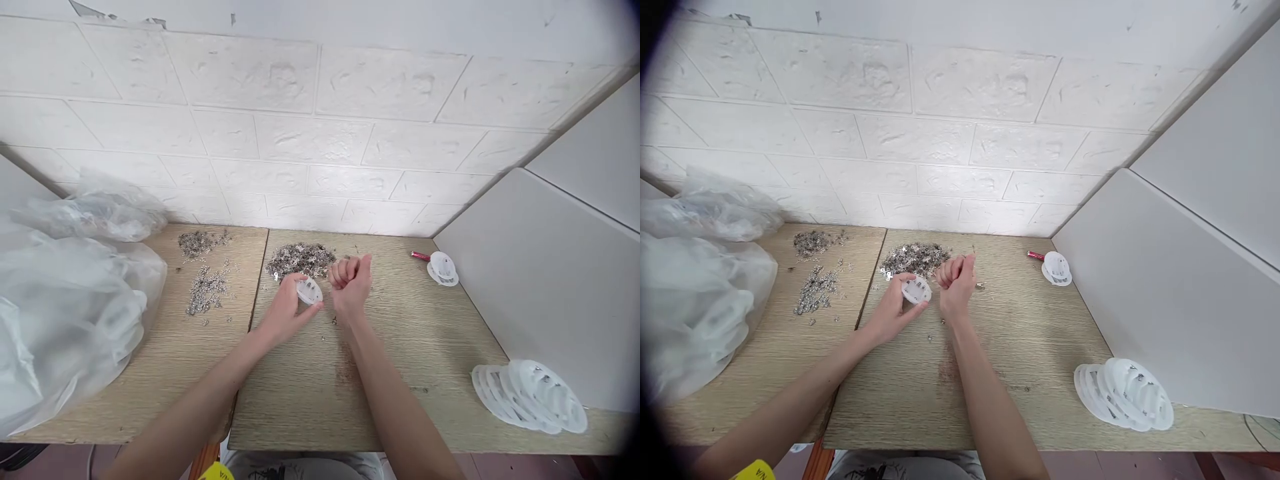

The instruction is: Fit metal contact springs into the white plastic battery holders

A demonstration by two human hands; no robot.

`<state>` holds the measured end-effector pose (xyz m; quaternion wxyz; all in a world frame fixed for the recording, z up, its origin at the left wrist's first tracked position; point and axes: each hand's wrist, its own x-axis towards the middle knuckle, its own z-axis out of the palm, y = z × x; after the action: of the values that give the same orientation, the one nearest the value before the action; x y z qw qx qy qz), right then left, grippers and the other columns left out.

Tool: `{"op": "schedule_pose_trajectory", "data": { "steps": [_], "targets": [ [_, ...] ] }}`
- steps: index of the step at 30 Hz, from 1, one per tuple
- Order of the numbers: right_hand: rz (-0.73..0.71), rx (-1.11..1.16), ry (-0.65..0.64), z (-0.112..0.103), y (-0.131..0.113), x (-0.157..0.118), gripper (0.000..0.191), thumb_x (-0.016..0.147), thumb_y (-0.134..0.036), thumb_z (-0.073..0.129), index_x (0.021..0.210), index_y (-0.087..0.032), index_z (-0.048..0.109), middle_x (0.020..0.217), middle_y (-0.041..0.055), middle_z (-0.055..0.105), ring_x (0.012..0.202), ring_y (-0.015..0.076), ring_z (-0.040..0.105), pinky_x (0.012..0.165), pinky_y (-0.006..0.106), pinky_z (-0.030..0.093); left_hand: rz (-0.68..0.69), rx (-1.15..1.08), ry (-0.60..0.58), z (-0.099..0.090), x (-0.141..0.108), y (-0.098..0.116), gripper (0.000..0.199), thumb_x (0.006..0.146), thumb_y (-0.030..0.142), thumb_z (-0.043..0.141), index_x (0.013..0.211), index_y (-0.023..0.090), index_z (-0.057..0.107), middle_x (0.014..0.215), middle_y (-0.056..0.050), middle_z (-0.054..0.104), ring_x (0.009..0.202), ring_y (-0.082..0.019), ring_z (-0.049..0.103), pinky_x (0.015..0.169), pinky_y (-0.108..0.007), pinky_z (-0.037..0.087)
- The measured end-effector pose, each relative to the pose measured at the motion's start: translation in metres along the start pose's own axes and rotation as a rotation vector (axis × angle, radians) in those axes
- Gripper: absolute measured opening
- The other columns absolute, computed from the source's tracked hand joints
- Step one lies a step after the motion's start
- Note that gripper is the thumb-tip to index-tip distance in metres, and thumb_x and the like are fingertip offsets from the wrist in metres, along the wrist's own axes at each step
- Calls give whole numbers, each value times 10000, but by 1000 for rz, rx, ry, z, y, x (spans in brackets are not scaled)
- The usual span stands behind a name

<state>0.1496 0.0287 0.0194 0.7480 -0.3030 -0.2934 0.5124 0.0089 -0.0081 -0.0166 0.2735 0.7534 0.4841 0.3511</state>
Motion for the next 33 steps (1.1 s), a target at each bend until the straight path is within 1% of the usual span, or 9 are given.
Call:
{"op": "schedule_pose_trajectory", "data": {
  "steps": [4,7,12,16,19,22,26,30,33],
  "targets": [
    [-45,-245,1,-4,-18,-5,546,866,-599,493,520,-191,390,448,-71,246,401,67,183,393,228,150,17,-120,75,-3,-2,-2,610,799,401,656,1265,214,309,1245,-134,484,1127,-235,541,921,-385,482],
    [5,-590,-87,-10,-23,-14,391,847,-540,560,712,-176,608,519,-48,411,441,74,278,409,226,194,50,-189,154,-2,-4,-1,727,754,369,709,1307,226,260,1321,-146,441,1223,-244,496,1010,-405,442],
    [-4,-896,-244,-14,-23,-37,256,807,-413,648,926,-186,662,664,-20,542,514,89,387,461,229,295,159,-303,98,-4,-7,12,720,806,310,665,1370,247,221,1395,-144,426,1308,-232,436,1070,-425,413],
    [-306,-1009,-162,-16,-27,-54,137,855,-332,610,884,-206,654,728,-10,541,511,80,371,479,235,322,224,-332,38,-12,-9,24,544,847,319,618,1307,243,339,1405,-143,440,1311,-238,441,1019,-425,466],
    [-573,-1100,-221,-22,-28,-63,82,871,-245,590,905,-218,660,797,16,563,508,74,396,466,230,338,262,-332,66,-13,-9,24,306,899,270,541,1187,234,446,1253,-109,566,1185,-195,548,935,-387,515],
    [-772,-1181,-335,-32,-23,-70,152,869,-168,571,960,-241,667,803,32,577,541,82,460,473,217,369,329,-234,115,-11,-9,18,141,904,214,526,1045,223,531,1016,-49,649,993,-153,621,842,-335,534],
    [-938,-1267,-351,-43,-18,-78,259,862,-115,572,1060,-267,639,815,27,578,548,77,465,503,208,387,473,-157,157,-11,-9,13,93,885,154,536,953,215,554,928,-26,666,897,-132,641,766,-286,538],
    [-798,-1414,-439,-51,-28,-87,211,891,-198,566,1096,-214,614,816,48,603,641,121,542,563,240,405,495,-82,271,-18,-5,12,73,867,160,557,920,203,583,905,-31,677,854,-132,651,731,-270,534],
    [-671,-1592,-624,-59,-37,-95,138,905,-282,558,985,-192,625,749,40,620,681,154,557,563,264,367,310,-124,351,-24,-1,10,58,867,232,561,891,194,597,875,-31,671,813,-137,642,703,-270,523]
  ]
}}
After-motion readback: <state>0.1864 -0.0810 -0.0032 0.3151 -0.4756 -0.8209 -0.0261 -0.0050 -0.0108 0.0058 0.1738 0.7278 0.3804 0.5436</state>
